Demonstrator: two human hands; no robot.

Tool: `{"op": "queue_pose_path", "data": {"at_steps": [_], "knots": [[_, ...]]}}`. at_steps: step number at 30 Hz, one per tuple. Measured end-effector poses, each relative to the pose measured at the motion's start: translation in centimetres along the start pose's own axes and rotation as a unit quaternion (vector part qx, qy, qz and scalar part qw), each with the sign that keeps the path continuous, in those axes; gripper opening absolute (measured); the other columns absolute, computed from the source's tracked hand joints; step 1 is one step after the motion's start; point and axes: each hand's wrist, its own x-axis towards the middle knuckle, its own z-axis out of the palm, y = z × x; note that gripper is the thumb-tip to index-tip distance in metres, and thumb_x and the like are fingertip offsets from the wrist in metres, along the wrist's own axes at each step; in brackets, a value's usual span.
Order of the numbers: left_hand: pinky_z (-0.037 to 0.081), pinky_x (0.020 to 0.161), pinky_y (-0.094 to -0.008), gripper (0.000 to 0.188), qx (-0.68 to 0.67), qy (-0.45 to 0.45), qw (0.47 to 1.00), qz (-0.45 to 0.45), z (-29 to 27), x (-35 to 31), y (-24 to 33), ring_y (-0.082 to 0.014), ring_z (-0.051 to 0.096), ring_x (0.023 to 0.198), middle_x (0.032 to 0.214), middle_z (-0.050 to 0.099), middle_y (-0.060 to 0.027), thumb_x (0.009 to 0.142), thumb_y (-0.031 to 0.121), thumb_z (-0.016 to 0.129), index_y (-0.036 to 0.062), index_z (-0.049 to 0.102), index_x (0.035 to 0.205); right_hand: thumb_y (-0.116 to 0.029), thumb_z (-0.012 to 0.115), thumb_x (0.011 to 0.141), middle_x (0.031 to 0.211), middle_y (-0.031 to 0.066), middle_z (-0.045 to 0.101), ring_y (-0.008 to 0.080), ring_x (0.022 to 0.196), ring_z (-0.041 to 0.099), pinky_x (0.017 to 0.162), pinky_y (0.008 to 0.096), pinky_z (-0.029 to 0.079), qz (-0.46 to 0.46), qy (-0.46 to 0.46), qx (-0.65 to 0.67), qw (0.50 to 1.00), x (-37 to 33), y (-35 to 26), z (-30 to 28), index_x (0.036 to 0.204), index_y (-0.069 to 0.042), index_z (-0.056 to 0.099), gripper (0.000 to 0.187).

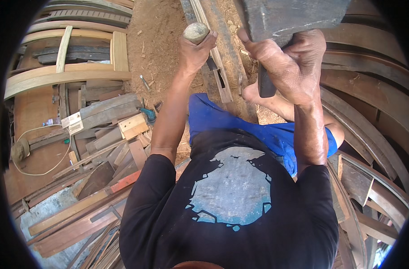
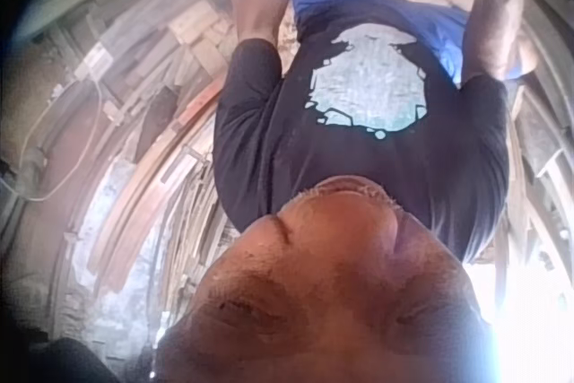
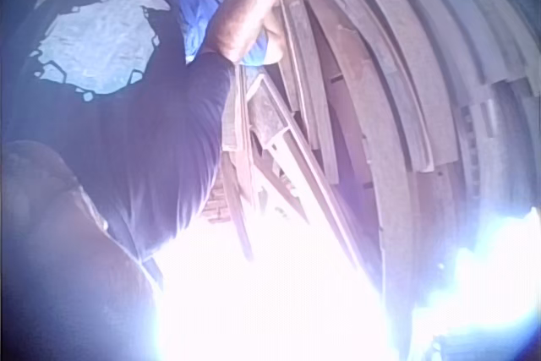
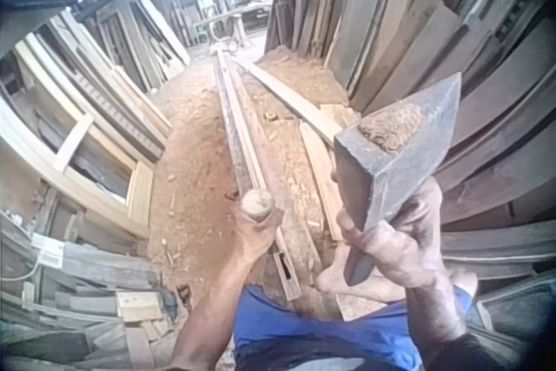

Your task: The person uses a chisel and mallet to carve a groove along a long wooden plank in a cluttered workshop. They repeatedly strike the chisel with the mallet, repositioning the plank and clearing wood shavings as they work.

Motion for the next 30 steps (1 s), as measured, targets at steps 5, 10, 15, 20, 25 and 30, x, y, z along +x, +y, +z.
{"op": "queue_pose_path", "data": {"at_steps": [5, 10, 15, 20, 25, 30], "knots": [[0.058, 0.069, -0.0325, 0.024, 0.021, -0.013, 0.999, -0.033, -0.3, -0.1, 0.9, -0.0157, 0.072, 0.077, 0.081, 0.075, -0.0084, 0.086, 0.022, 0.081, 0.0022, 0.069, 0.092, -0.006, 0.074, 0.089, 0.093, 0.0073, 0.074, 0.0084, 0.073, 0.066, 0.066, 0.0257, 0.054, 0.039, 0.018, -0.014, 0.999, 0.2, -0.5, 1.2, 0.114, 0.003, 0.071, 0.026], [0.059, 0.070, -0.0341, 0.025, 0.058, 0.015, 0.998, 0.015, 0.1, -0.8, 1.1, -0.0185, 0.074, 0.076, 0.081, 0.075, -0.0109, 0.084, 0.022, 0.081, 0.0020, 0.069, 0.093, -0.007, 0.075, 0.086, 0.091, 0.0063, 0.073, 0.0122, 0.080, 0.068, 0.071, 0.0296, 0.054, 0.044, -0.041, -0.017, 0.998, 0.7, 1.4, 1.0, 0.104, 0.002, 0.072, 0.020], [0.060, 0.070, -0.0381, 0.026, 0.073, 0.003, 0.989, 0.128, 0.5, -1.2, 3.3, -0.0262, 0.076, 0.077, 0.083, 0.076, -0.0149, 0.080, 0.019, 0.081, 0.0011, 0.071, 0.095, -0.018, 0.079, 0.082, 0.077, 0.0130, 0.071, 0.0286, 0.075, 0.069, 0.069, 0.0398, 0.054, 0.038, -0.190, -0.306, 0.932, 3.1, 3.4, 2.4, 0.081, 0.000, 0.070, 0.020], [0.060, 0.070, -0.0397, 0.025, 0.070, -0.030, 0.992, 0.102, 0.8, -0.9, 1.0, -0.0313, 0.076, 0.077, 0.082, 0.075, -0.0168, 0.078, 0.019, 0.080, 0.0009, 0.072, 0.094, -0.008, 0.076, 0.078, 0.066, 0.0207, 0.060, 0.0361, 0.067, 0.066, 0.065, 0.0433, 0.052, -0.023, -0.237, -0.405, 0.883, 5.0, 4.7, 2.6, 0.082, 0.003, 0.068, 0.014], [0.061, 0.070, -0.0400, 0.024, 0.079, -0.004, 0.991, 0.104, 0.9, -0.7, 1.4, -0.0317, 0.076, 0.076, 0.080, 0.075, -0.0160, 0.080, 0.021, 0.079, 0.0011, 0.072, 0.091, -0.016, 0.076, 0.076, 0.067, 0.0216, 0.063, 0.0411, 0.068, 0.065, 0.062, 0.0470, 0.050, -0.031, -0.250, -0.439, 0.862, 6.2, 4.3, 2.4, 0.071, 0.001, 0.065, 0.020], [0.062, 0.072, -0.0394, 0.027, 0.098, -0.028, 0.990, 0.093, 0.7, -0.7, 1.2, -0.0289, 0.077, 0.077, 0.082, 0.076, -0.0155, 0.080, 0.021, 0.079, 0.0003, 0.071, 0.095, -0.013, 0.075, 0.070, 0.064, 0.0205, 0.061, 0.0416, 0.066, 0.064, 0.059, 0.0466, 0.048, -0.008, -0.278, -0.422, 0.863, 7.0, 3.8, 2.0, 0.065, -0.001, 0.063, 0.017]]}}
